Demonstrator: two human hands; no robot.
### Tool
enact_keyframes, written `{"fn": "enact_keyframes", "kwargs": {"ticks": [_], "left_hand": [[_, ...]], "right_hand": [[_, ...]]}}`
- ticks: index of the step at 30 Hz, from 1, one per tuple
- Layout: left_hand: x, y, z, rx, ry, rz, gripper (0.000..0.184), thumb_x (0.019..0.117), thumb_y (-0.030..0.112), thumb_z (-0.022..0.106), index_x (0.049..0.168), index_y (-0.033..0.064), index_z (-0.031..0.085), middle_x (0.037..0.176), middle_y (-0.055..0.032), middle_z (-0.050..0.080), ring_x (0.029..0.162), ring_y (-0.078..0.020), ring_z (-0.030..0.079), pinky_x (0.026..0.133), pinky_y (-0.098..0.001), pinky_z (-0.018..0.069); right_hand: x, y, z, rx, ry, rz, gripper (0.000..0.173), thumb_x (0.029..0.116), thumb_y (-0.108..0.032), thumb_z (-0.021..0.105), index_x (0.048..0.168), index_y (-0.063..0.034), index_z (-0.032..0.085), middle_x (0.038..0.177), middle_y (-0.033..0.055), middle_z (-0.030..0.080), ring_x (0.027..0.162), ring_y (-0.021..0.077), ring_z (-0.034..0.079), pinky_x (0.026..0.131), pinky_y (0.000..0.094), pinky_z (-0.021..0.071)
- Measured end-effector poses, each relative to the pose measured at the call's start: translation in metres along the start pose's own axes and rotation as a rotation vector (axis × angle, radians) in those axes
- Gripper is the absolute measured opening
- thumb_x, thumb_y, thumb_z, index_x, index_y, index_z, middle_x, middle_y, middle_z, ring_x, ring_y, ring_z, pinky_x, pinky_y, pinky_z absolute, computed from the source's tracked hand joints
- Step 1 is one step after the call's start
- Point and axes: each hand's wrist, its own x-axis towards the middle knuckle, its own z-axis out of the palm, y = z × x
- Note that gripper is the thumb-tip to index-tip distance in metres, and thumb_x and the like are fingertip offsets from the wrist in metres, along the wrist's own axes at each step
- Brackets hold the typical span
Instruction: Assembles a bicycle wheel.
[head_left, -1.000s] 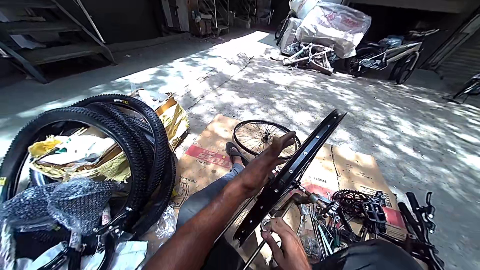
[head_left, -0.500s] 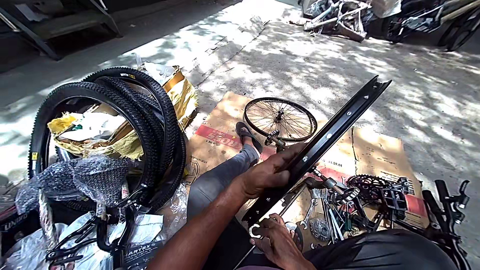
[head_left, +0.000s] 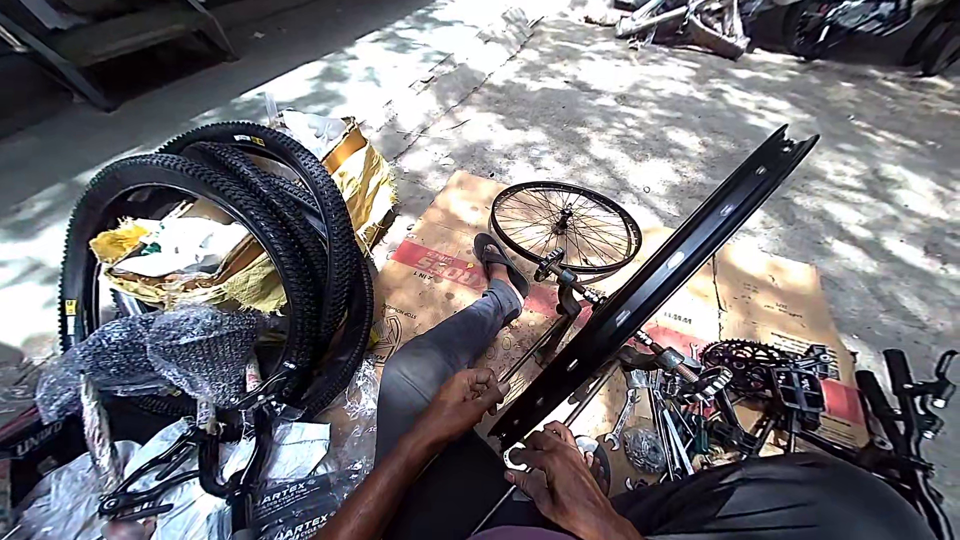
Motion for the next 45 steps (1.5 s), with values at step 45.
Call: {"fn": "enact_keyframes", "kwargs": {"ticks": [45], "left_hand": [[-0.041,0.03,-0.021,0.546,-0.138,0.458,0.025,0.0991,0.038,0.063,0.097,0.0156,0.074,0.091,0.0047,0.071,0.088,-0.0058,0.066,0.083,-0.0317,0.0547]], "right_hand": [[0.001,0.001,0.0,-0.024,-0.021,-0.01,0.039,0.1016,-0.053,0.053,0.102,-0.0229,0.077,0.088,0.0002,0.07,0.091,0.0165,0.064,0.104,0.043,0.0379]]}}
